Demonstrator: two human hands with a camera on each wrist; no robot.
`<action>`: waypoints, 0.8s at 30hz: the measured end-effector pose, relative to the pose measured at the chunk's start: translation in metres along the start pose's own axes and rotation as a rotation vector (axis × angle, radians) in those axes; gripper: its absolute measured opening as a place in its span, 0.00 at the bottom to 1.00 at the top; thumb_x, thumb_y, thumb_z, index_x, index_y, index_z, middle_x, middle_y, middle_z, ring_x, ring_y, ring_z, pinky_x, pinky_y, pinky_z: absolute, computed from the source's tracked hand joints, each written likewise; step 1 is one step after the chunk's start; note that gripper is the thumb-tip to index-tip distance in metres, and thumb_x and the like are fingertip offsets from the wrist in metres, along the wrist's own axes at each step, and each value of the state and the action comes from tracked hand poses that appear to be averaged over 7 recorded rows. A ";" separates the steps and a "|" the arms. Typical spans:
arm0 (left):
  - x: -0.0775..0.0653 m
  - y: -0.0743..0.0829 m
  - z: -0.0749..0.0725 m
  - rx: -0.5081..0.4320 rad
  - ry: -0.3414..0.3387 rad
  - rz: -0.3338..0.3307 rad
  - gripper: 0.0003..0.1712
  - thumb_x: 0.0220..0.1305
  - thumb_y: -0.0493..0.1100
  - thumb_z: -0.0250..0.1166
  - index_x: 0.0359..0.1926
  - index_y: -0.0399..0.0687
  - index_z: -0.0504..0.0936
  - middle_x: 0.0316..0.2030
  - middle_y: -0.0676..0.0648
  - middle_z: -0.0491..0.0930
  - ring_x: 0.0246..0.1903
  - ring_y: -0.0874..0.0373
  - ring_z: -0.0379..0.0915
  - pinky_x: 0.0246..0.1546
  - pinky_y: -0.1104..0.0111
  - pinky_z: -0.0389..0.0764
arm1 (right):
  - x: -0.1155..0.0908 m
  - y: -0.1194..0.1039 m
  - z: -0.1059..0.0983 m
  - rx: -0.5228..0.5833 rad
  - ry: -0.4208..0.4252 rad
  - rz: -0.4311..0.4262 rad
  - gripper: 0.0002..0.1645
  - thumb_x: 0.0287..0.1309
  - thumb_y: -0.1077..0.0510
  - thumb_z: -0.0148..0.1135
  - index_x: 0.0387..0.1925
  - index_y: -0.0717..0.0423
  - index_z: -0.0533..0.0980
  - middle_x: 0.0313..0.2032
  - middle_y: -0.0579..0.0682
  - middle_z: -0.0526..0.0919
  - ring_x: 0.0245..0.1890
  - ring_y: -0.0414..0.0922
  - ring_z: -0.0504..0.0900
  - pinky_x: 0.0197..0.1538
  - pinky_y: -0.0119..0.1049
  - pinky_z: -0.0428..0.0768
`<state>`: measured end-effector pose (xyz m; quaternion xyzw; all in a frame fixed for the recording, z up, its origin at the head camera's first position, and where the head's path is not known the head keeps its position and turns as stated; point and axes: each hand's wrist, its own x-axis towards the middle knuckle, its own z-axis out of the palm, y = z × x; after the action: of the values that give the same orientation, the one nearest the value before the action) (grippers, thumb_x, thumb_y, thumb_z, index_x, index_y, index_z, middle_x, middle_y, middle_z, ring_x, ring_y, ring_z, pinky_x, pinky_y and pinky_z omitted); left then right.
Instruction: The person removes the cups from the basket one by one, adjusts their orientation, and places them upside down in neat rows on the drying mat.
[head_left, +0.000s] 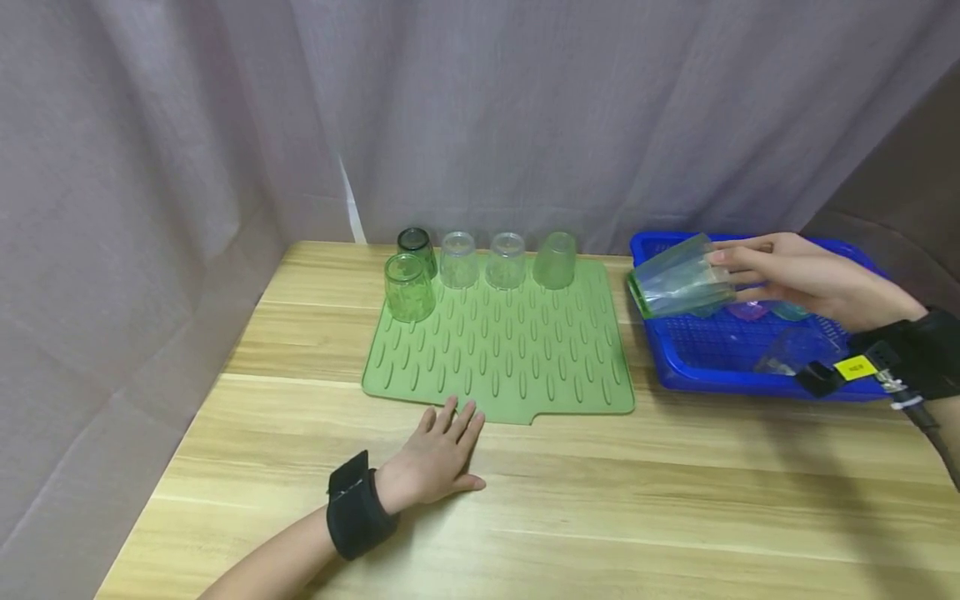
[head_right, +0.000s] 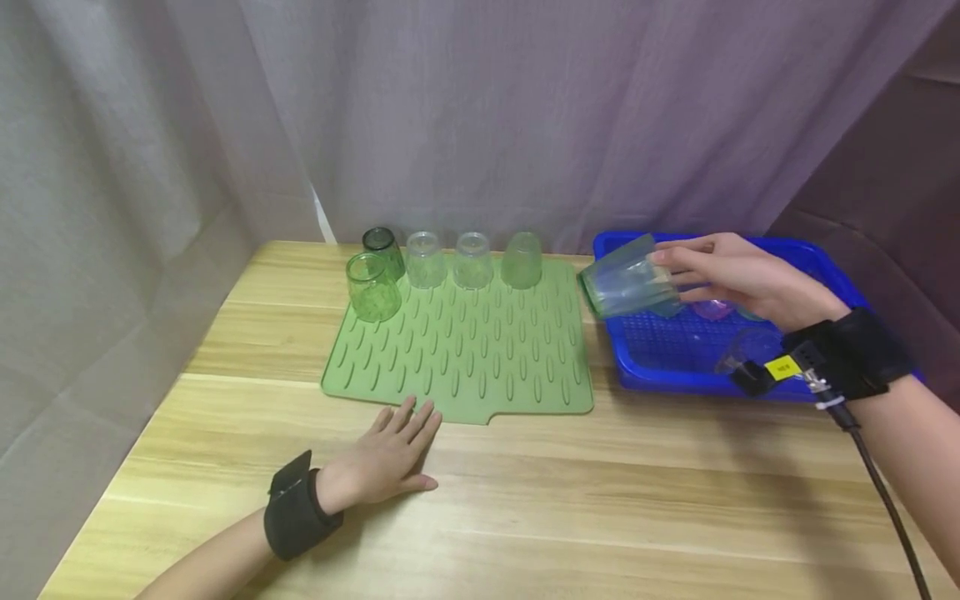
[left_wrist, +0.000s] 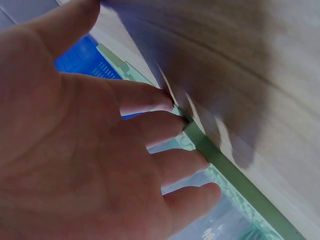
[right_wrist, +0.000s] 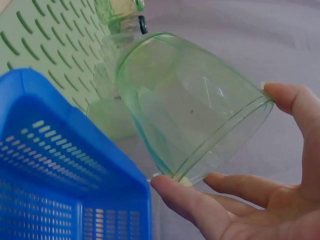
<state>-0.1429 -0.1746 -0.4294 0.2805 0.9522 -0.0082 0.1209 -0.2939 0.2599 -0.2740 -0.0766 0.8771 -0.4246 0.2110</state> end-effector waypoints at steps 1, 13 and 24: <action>0.000 0.000 0.000 0.002 0.000 0.000 0.50 0.63 0.66 0.56 0.74 0.41 0.53 0.74 0.39 0.52 0.74 0.39 0.45 0.71 0.46 0.57 | 0.002 -0.001 0.002 0.011 -0.005 -0.006 0.32 0.72 0.43 0.45 0.68 0.59 0.62 0.74 0.58 0.54 0.49 0.25 0.78 0.50 0.31 0.83; 0.003 -0.002 0.000 0.021 0.023 0.009 0.48 0.63 0.66 0.55 0.74 0.41 0.56 0.74 0.39 0.54 0.73 0.38 0.48 0.72 0.46 0.55 | 0.014 -0.013 0.021 0.104 -0.051 -0.025 0.41 0.72 0.44 0.47 0.71 0.70 0.52 0.55 0.39 0.75 0.49 0.29 0.79 0.53 0.34 0.82; 0.003 -0.003 -0.003 -0.004 0.032 0.020 0.46 0.64 0.65 0.56 0.72 0.41 0.59 0.73 0.38 0.56 0.72 0.37 0.50 0.71 0.45 0.56 | 0.020 -0.013 0.030 0.334 -0.051 0.015 0.10 0.71 0.47 0.49 0.47 0.43 0.73 0.40 0.36 0.85 0.44 0.35 0.85 0.49 0.36 0.84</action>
<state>-0.1475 -0.1756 -0.4270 0.2901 0.9511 -0.0008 0.1063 -0.2992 0.2237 -0.2862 -0.0446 0.7892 -0.5609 0.2461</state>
